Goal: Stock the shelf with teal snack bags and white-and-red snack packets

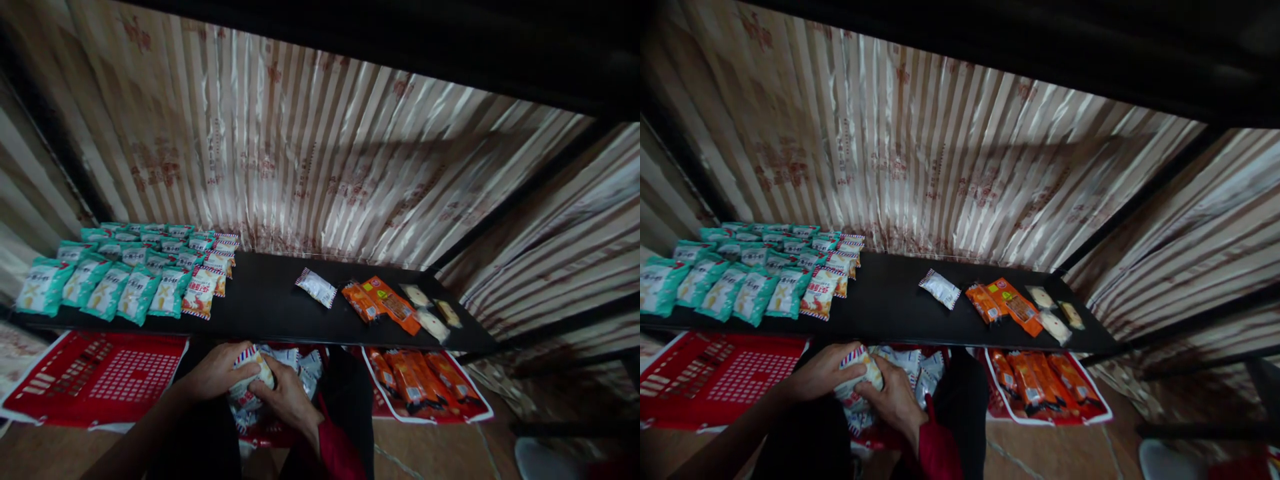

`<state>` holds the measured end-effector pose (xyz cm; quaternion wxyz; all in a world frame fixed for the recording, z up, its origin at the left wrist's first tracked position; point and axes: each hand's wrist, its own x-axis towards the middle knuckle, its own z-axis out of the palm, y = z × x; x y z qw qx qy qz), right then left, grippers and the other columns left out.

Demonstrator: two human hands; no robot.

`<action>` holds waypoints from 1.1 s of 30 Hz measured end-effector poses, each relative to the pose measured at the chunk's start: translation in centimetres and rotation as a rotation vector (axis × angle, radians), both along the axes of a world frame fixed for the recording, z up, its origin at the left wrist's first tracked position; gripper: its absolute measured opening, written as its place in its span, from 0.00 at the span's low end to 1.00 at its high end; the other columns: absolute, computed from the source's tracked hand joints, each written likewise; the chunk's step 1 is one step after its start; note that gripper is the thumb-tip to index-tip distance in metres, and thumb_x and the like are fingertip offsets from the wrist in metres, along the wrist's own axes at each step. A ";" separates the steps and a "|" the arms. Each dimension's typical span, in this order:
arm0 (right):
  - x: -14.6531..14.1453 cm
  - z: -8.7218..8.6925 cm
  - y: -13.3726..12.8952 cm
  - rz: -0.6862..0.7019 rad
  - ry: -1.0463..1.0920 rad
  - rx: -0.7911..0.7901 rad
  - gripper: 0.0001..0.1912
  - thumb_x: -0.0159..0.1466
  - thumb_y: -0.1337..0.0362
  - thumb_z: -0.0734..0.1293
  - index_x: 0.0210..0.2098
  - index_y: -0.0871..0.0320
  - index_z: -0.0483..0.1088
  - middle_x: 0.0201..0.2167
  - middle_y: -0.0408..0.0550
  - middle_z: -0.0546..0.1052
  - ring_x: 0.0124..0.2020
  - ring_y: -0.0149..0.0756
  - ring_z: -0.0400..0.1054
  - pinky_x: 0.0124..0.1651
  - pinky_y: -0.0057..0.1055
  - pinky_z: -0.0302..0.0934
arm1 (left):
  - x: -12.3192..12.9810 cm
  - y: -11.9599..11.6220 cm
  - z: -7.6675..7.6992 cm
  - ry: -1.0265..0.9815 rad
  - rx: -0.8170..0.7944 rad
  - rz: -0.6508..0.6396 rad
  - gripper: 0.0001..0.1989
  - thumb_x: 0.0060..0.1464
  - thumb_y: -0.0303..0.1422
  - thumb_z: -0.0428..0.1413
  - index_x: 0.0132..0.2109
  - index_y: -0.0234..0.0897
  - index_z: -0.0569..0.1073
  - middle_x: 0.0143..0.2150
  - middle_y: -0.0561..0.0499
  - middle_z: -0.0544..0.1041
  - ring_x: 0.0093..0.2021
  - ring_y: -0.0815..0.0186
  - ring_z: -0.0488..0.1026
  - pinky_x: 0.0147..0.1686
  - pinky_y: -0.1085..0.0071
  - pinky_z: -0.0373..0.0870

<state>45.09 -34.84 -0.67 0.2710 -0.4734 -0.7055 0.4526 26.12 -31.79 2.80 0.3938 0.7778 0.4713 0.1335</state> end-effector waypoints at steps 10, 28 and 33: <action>0.4 -0.9 -0.4 -0.238 0.065 -0.092 0.24 0.62 0.47 0.61 0.46 0.60 0.71 0.35 0.48 0.79 0.34 0.40 0.72 0.36 0.30 0.62 | 0.2 1.2 -1.9 -0.346 -0.157 0.123 0.18 0.51 0.47 0.55 0.39 0.36 0.75 0.32 0.53 0.76 0.32 0.64 0.71 0.31 0.75 0.65; -0.9 -3.7 2.0 -0.483 0.299 -0.278 0.31 0.58 0.40 0.61 0.43 0.62 0.73 0.36 0.53 0.79 0.38 0.44 0.72 0.41 0.36 0.65 | 2.6 1.9 -3.9 -0.979 -0.464 0.698 0.23 0.39 0.46 0.64 0.38 0.33 0.74 0.33 0.48 0.78 0.35 0.62 0.76 0.37 0.69 0.70; -1.5 -3.7 2.2 -0.520 0.294 -0.287 0.30 0.58 0.39 0.60 0.42 0.60 0.73 0.35 0.51 0.80 0.39 0.45 0.73 0.40 0.36 0.66 | 3.6 2.0 -4.9 -1.083 -0.562 0.756 0.23 0.40 0.48 0.63 0.36 0.34 0.73 0.33 0.47 0.79 0.36 0.60 0.77 0.38 0.67 0.71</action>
